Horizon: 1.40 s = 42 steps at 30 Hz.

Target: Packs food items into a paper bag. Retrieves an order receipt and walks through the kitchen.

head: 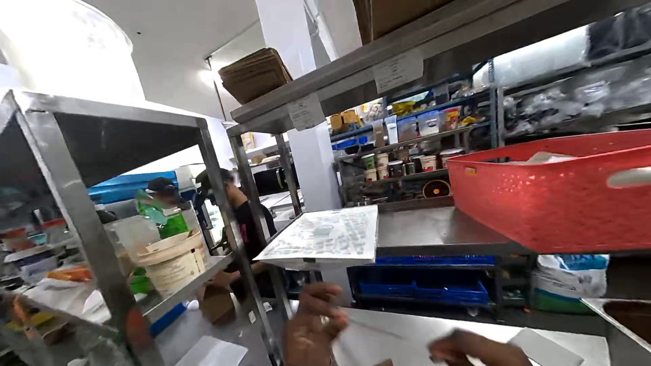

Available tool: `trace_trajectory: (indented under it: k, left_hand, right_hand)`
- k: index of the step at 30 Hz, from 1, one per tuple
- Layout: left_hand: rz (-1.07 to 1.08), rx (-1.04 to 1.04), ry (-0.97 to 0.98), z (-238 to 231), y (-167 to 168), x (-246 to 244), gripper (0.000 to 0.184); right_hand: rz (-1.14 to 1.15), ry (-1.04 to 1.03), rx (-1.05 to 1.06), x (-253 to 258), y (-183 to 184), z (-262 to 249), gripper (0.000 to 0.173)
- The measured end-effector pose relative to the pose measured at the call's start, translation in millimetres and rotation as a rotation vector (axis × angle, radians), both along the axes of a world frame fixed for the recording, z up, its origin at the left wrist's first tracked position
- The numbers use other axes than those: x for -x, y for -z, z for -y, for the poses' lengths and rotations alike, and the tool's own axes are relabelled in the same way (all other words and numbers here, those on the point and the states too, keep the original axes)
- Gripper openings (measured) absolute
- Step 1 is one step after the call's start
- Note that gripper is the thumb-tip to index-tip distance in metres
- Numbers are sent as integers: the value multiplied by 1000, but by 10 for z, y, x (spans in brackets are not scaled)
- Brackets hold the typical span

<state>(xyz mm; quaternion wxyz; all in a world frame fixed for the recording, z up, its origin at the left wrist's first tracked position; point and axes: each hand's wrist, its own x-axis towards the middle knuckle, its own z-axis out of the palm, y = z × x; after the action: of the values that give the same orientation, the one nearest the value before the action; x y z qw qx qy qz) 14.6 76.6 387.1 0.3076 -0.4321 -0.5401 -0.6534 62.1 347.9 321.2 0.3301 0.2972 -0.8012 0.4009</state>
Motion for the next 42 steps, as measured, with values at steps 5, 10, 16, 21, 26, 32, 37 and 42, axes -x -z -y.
trace_trajectory:
  k: [5, 10, 16, 21, 26, 32, 37, 42]
  left_hand:
    - [-323, 32, -217, 535, -1498, 738, 6]
    - [-597, 157, -465, 501, -2900, 1330, 17]
    - [-751, 154, -526, 300, -3771, 1929, 14]
    - [-774, 136, -638, 165, -3913, 2011, 15]
    - [-554, 289, -700, 467, -3039, 1291, 26]
    - [-39, 407, -263, 663, -679, 856, 12]
    - [451, 480, -86, 514, 784, 875, 9]
    - [718, 629, -5, 391, 1457, 1033, 13]
  right_hand:
    - [-220, 13, 42, 1128, -1482, 629, 15]
    - [-61, -70, 319, 1971, -2566, 1069, 17]
    - [-53, 10, 538, 2471, -3175, 1329, 17]
    - [-20, 25, 595, 2536, -3268, 1371, 18]
    - [70, -114, 497, 1479, -2171, 1281, 18]
    - [190, -103, 458, 238, 130, 1182, 63]
    - [405, -38, 707, -154, 1420, 1336, 72]
    - [407, 14, 634, -156, 2141, 1309, 37]
